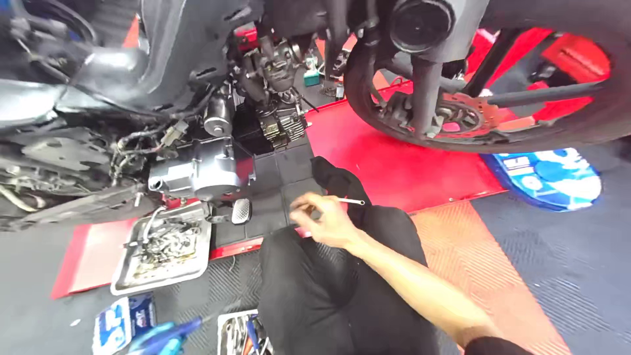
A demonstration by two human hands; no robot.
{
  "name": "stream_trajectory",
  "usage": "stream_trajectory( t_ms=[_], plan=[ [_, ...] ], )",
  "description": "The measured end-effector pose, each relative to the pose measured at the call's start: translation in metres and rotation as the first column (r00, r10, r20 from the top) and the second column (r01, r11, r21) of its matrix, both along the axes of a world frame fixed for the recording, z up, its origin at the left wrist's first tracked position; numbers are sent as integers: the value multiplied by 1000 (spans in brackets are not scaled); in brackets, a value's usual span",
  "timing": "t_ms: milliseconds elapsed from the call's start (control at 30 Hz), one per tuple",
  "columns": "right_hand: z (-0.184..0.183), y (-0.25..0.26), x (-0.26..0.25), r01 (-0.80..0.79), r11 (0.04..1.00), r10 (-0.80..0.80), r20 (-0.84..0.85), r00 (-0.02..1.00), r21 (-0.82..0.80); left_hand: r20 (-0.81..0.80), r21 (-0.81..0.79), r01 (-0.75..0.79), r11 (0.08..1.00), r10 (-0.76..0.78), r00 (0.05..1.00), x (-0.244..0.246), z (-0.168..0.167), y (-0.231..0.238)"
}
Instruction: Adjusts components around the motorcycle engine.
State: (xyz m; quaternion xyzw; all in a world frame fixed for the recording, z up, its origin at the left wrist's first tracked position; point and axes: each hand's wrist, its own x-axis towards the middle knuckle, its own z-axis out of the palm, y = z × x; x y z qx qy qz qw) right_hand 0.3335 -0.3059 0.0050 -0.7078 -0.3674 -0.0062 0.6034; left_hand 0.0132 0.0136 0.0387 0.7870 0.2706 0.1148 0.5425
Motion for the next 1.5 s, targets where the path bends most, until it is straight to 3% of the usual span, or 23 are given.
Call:
stream_trajectory(
  t_ms=[33,100,167,233,300,367,433,567,700,933,1333,1500],
  plan=[
    [17,1,5,-182,982,181,-24,983,-50,143,13,64,998,-65,988,29,28,-16],
    [51,2,20,-494,849,493,-51,868,-188,366,134,155,979,-194,910,93,73,-55],
    [76,3,33,-584,806,574,-110,811,-97,530,265,134,955,-260,807,161,97,-101],
    [92,7,47,-494,815,563,-214,798,302,629,347,22,937,-250,736,224,107,-149],
    [106,10,65,-256,753,521,-312,794,606,641,426,-61,903,-254,724,273,110,-185],
    [112,7,90,-88,717,469,-385,795,691,601,541,-136,830,-269,753,306,108,-207],
    [109,4,114,-35,689,475,-415,776,724,539,669,-193,718,-289,791,326,105,-217],
    [101,11,144,94,595,445,-425,788,798,488,790,-261,554,-312,815,339,97,-228],
    [102,12,146,30,606,469,-388,793,795,497,814,-340,472,-261,828,331,88,-236],
    [101,11,149,60,583,509,-422,750,810,466,848,-355,394,-233,854,330,88,-240],
    [99,19,155,90,556,569,-457,684,826,445,861,-350,369,-213,870,334,89,-239],
    [97,19,159,51,524,623,-423,658,850,423,888,-350,297,-234,875,333,90,-238]
  ],
)
